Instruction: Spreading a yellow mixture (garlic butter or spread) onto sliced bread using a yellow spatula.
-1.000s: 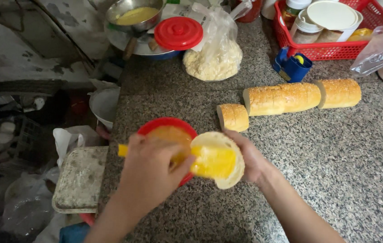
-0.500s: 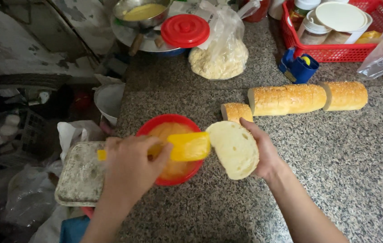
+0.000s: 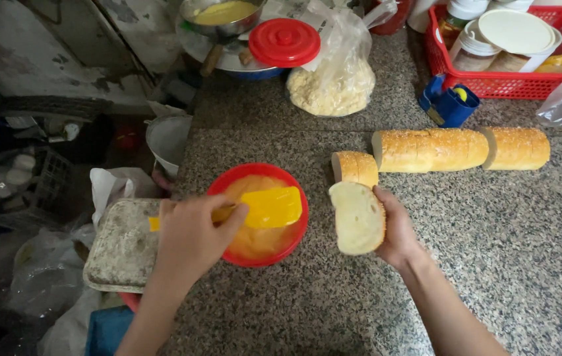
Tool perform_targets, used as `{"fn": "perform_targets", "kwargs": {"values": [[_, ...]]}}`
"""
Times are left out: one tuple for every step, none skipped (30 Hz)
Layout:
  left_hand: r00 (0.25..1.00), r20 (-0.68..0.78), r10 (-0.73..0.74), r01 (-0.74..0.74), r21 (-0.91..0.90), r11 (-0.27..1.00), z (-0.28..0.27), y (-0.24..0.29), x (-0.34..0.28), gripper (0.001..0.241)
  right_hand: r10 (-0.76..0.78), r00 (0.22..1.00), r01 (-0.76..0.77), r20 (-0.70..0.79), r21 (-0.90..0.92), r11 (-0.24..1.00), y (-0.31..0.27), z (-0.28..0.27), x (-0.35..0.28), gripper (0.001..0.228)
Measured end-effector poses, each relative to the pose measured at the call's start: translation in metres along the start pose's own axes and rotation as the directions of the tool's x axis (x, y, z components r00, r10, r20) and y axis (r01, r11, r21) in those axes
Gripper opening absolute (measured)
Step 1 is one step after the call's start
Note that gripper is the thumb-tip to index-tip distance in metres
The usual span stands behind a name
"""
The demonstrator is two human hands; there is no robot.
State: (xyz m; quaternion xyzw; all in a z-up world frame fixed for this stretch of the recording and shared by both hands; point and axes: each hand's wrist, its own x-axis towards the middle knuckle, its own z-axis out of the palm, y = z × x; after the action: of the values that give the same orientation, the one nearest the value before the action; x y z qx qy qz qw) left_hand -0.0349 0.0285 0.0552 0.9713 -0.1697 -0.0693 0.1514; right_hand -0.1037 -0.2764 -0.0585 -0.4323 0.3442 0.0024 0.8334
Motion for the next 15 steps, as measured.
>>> {"fn": "perform_targets", "kwargs": {"values": [[1.0, 0.003, -0.002, 0.002, -0.001, 1.0, 0.002, -0.002, -0.001, 0.051, 0.003, 1.0, -0.003, -0.001, -0.001, 1.0, 0.008, -0.003, 0.006, 0.065], [1.0, 0.005, -0.012, 0.012, -0.025, 1.0, 0.003, -0.004, -0.002, 0.049, -0.108, 0.994, 0.107, -0.004, -0.093, 0.99, 0.017, -0.005, 0.012, 0.063], [1.0, 0.005, -0.02, 0.02, -0.051, 0.999, 0.005, -0.005, -0.003, 0.047, -0.22, 0.975, 0.218, 0.005, -0.185, 0.958, 0.024, -0.008, 0.018, 0.064], [1.0, 0.006, -0.02, 0.021, -0.052, 0.998, 0.01, -0.008, -0.002, 0.047, -0.22, 0.976, 0.217, 0.005, -0.186, 0.958, 0.026, -0.005, 0.009, 0.064], [1.0, -0.018, -0.018, 0.017, -0.074, 0.997, 0.014, -0.011, -0.001, 0.049, -0.3, 0.954, 0.293, 0.02, -0.284, 0.913, 0.029, -0.002, -0.001, 0.075], [0.999, -0.042, -0.017, 0.013, -0.096, 0.995, 0.019, -0.014, 0.0, 0.051, -0.375, 0.926, 0.363, 0.045, -0.378, 0.852, 0.031, 0.001, -0.01, 0.087], [0.999, -0.042, -0.019, 0.015, -0.098, 0.995, 0.019, -0.017, -0.001, 0.051, -0.374, 0.926, 0.362, 0.046, -0.38, 0.851, 0.041, -0.008, -0.007, 0.087], [0.999, -0.035, -0.012, 0.008, -0.105, 0.994, 0.019, -0.019, -0.002, 0.049, -0.386, 0.921, 0.368, 0.061, -0.466, 0.805, 0.052, -0.016, -0.004, 0.097], [1.0, -0.023, -0.007, 0.004, -0.111, 0.994, 0.02, -0.022, -0.004, 0.048, -0.391, 0.917, 0.366, 0.076, -0.548, 0.752, 0.064, -0.026, -0.002, 0.108], [1.0, -0.018, -0.011, 0.009, -0.113, 0.994, 0.023, -0.025, -0.005, 0.048, -0.386, 0.92, 0.361, 0.075, -0.55, 0.753, 0.078, -0.045, 0.005, 0.108], [0.999, -0.016, -0.028, 0.025, -0.124, 0.992, 0.025, -0.027, -0.005, 0.047, -0.427, 0.897, 0.388, 0.116, -0.671, 0.632, 0.091, -0.064, 0.012, 0.112], [0.999, -0.014, -0.044, 0.042, -0.135, 0.99, 0.026, -0.03, -0.005, 0.047, -0.459, 0.873, 0.404, 0.165, -0.771, 0.491, 0.104, -0.082, 0.019, 0.115], [0.999, -0.008, -0.046, 0.045, -0.135, 0.99, 0.024, -0.031, -0.006, 0.047, -0.454, 0.876, 0.399, 0.163, -0.773, 0.493, 0.103, -0.086, 0.017, 0.115], [0.998, 0.02, -0.061, 0.064, -0.16, 0.985, 0.021, -0.032, -0.007, 0.042, -0.455, 0.86, 0.414, 0.233, -0.839, 0.354, 0.102, -0.09, 0.014, 0.111], [0.996, 0.048, -0.073, 0.081, -0.186, 0.979, 0.019, -0.033, -0.007, 0.037, -0.445, 0.843, 0.423, 0.301, -0.883, 0.204, 0.099, -0.095, 0.012, 0.107]]}}
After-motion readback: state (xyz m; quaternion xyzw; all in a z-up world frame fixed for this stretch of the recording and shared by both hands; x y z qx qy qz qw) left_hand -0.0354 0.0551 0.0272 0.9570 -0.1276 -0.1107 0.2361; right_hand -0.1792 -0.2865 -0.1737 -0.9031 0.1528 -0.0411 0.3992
